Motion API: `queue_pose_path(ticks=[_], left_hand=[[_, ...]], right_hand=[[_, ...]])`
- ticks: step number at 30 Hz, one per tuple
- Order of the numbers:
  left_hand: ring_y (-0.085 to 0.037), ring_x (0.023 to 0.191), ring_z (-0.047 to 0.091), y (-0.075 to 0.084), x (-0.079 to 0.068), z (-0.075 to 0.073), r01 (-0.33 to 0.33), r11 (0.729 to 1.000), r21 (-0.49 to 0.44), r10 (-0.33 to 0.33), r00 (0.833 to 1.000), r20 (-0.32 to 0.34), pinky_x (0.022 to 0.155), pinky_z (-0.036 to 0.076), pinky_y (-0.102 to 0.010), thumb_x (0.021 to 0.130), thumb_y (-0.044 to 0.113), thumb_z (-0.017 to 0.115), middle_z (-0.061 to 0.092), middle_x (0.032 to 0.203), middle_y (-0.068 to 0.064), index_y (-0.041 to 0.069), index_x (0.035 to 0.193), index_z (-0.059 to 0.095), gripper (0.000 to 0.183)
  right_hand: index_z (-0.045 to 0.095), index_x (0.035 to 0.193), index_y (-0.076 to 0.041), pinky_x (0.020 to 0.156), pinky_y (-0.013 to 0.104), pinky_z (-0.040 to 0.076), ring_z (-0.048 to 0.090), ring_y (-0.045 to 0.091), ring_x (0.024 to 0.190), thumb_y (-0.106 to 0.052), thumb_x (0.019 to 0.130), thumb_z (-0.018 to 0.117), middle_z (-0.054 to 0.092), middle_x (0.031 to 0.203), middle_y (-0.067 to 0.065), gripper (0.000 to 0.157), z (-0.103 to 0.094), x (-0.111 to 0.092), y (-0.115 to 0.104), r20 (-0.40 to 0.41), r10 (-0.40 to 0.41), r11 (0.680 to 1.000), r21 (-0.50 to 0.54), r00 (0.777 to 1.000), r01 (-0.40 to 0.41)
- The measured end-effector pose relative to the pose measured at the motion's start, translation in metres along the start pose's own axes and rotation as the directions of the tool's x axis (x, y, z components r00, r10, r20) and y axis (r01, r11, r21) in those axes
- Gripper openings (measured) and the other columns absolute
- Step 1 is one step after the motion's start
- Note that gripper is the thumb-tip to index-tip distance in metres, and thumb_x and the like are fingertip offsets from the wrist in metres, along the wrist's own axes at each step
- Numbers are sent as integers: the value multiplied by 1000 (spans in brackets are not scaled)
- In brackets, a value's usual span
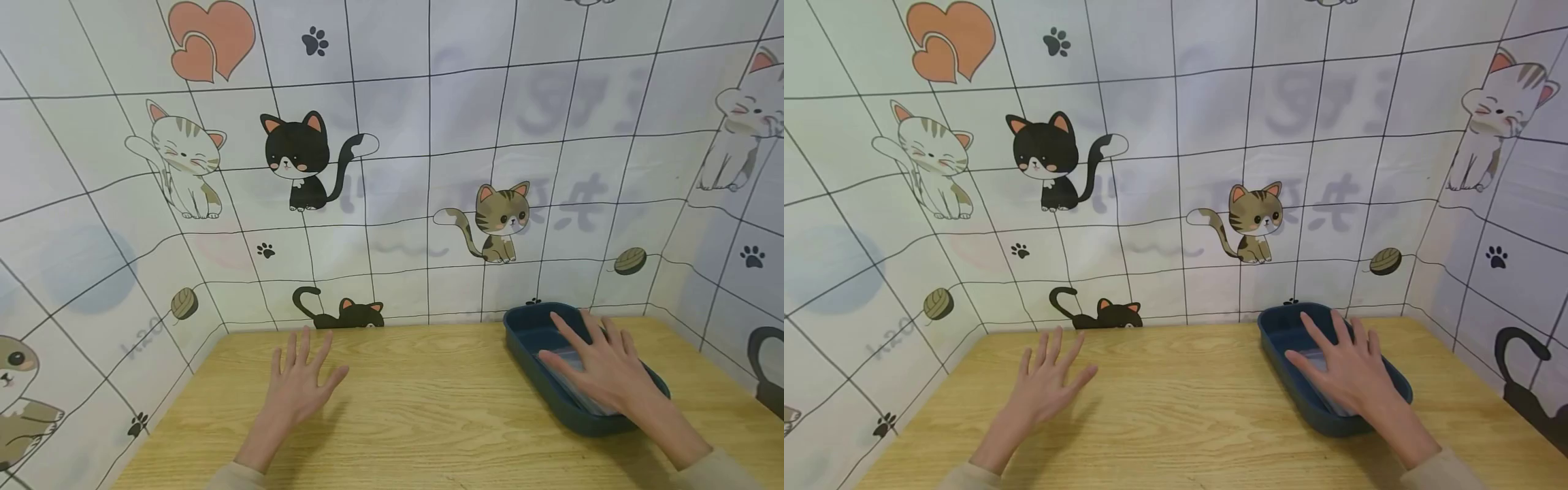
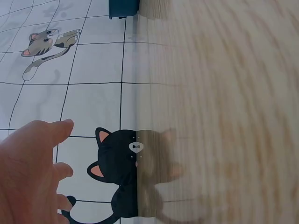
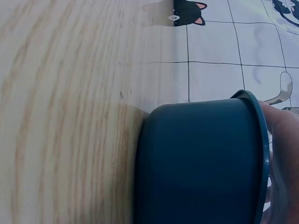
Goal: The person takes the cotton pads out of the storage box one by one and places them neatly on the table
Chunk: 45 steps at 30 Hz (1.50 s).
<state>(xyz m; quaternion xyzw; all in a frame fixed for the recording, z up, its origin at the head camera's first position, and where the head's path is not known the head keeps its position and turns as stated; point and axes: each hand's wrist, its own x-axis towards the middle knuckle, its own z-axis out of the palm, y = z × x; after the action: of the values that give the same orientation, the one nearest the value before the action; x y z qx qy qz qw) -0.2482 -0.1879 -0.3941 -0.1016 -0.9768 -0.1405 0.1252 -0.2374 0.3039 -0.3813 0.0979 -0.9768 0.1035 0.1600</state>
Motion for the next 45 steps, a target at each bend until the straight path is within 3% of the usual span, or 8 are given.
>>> queue_pose_path(ticks=[13,22,38,45], left_hand=[[-44,151,8,4,-1,1,-20,1000,-14,20,999,-47,118,6,-64,101,59,46,12,165,-22,15,158,34,74],[-45,151,9,9,1,3,-19,999,-48,18,999,-28,118,5,-64,102,61,41,12,165,-23,16,159,31,73],[-48,147,23,22,5,8,-44,994,-101,38,997,-60,118,15,-61,104,56,42,23,161,-27,13,156,38,68],[-48,145,28,28,6,10,-52,990,-128,45,997,-56,116,19,-63,104,56,41,29,158,-29,12,155,39,67]], right_hand=[[14,163,-22,103,78,12,20,64,134,-61,96,54,20,154,39,87,-1,3,4,-5,22,1000,10,1000,-22],[10,163,-17,100,79,15,20,67,131,-61,99,48,19,151,44,87,-4,8,15,34,51,998,19,998,-52],[22,158,0,97,79,23,28,71,125,-61,101,44,24,146,48,86,-6,9,30,63,106,992,57,992,-109],[23,157,1,92,80,29,33,70,122,-59,102,46,28,144,48,85,-7,7,39,64,110,989,93,992,-116]])
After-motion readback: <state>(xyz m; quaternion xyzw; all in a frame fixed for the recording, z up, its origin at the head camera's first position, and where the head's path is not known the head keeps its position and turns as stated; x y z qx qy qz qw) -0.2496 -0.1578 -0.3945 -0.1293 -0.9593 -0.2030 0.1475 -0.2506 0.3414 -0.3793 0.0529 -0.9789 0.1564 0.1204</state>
